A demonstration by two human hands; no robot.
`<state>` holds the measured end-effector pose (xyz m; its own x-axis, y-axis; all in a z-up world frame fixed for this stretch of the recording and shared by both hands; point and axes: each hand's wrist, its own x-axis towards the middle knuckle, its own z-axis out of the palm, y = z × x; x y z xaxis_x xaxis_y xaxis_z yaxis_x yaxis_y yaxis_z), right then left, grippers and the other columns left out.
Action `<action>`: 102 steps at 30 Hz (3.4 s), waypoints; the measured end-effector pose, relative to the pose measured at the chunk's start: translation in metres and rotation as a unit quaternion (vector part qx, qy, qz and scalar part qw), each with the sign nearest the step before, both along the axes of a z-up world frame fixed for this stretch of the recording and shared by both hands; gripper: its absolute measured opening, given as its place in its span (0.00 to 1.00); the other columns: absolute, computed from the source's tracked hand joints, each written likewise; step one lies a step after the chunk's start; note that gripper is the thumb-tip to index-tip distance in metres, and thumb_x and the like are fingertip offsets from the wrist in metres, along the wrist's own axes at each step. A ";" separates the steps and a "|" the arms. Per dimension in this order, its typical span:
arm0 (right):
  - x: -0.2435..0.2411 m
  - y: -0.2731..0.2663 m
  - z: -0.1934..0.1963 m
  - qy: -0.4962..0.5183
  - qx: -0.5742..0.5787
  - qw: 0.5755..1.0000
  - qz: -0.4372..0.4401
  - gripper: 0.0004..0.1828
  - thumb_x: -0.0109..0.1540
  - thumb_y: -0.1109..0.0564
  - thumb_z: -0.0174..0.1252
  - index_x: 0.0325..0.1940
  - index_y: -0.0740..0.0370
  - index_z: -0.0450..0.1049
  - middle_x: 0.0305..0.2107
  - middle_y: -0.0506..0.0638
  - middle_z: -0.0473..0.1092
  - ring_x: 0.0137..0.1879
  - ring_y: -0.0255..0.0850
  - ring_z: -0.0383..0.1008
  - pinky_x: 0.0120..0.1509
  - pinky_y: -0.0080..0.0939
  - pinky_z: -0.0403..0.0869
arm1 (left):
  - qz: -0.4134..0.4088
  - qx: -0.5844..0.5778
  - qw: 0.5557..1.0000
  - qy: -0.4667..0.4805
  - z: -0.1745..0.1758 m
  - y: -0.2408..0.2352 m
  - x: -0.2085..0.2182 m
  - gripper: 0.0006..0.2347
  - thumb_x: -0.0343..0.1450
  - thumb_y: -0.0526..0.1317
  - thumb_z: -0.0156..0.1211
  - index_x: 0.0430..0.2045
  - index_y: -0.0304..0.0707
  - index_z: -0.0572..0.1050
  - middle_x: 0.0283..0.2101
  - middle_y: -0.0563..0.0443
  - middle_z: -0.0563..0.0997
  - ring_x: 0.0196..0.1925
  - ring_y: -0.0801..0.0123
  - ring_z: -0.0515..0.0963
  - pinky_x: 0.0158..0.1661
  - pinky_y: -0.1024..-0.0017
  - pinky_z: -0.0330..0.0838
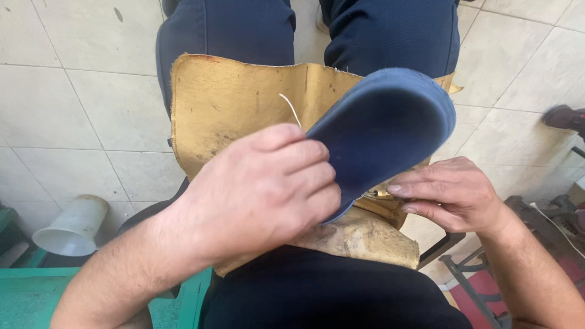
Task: The person sews a blue slipper using a needle and white thread. They repeatedly insert the needle through the slipper's upper and pull the thread to secure the stitching.
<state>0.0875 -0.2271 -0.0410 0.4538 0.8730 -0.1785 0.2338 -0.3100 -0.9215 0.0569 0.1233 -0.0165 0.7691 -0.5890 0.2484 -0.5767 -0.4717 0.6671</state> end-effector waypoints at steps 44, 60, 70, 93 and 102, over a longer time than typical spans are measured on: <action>0.015 0.016 0.025 0.030 -0.154 0.988 -0.008 0.19 0.63 0.52 0.59 0.59 0.51 0.76 0.47 0.44 0.78 0.45 0.36 0.83 0.45 0.33 0.81 | 0.178 -0.032 0.902 0.393 -0.041 -0.025 -0.015 0.05 0.70 0.44 0.68 0.34 0.49 0.85 0.34 0.56 0.88 0.36 0.65 0.86 0.37 0.68 0.76; 0.006 0.021 0.032 0.038 -0.129 0.991 -0.029 0.18 0.64 0.56 0.58 0.58 0.55 0.76 0.47 0.49 0.78 0.47 0.38 0.83 0.51 0.34 0.81 | 0.185 0.045 0.950 0.248 -0.035 -0.038 -0.026 0.15 0.74 0.41 0.69 0.14 0.46 0.74 0.18 0.59 0.78 0.23 0.64 0.75 0.19 0.62 0.66; -0.014 0.041 0.060 -0.049 -0.252 0.964 -0.073 0.18 0.63 0.53 0.60 0.59 0.48 0.76 0.48 0.39 0.77 0.46 0.29 0.81 0.45 0.31 0.80 | 0.226 0.020 0.914 0.335 -0.035 -0.029 -0.031 0.04 0.66 0.45 0.74 0.28 0.54 0.85 0.26 0.60 0.85 0.29 0.66 0.83 0.33 0.64 0.74; -0.006 0.043 0.056 -0.075 -0.306 0.947 -0.059 0.13 0.66 0.52 0.57 0.55 0.48 0.77 0.47 0.38 0.76 0.46 0.33 0.79 0.41 0.37 0.76 | 0.068 -0.134 0.934 0.323 -0.051 -0.011 -0.013 0.02 0.71 0.37 0.68 0.31 0.41 0.84 0.34 0.56 0.87 0.33 0.69 0.85 0.38 0.69 0.77; -0.008 0.086 0.030 -0.218 -0.198 0.954 -0.054 0.07 0.70 0.54 0.57 0.45 0.58 0.77 0.42 0.50 0.75 0.39 0.44 0.77 0.43 0.42 0.75 | 0.058 -0.090 0.925 0.366 -0.052 -0.011 -0.008 0.01 0.68 0.39 0.68 0.29 0.47 0.84 0.32 0.61 0.87 0.33 0.70 0.85 0.36 0.69 0.76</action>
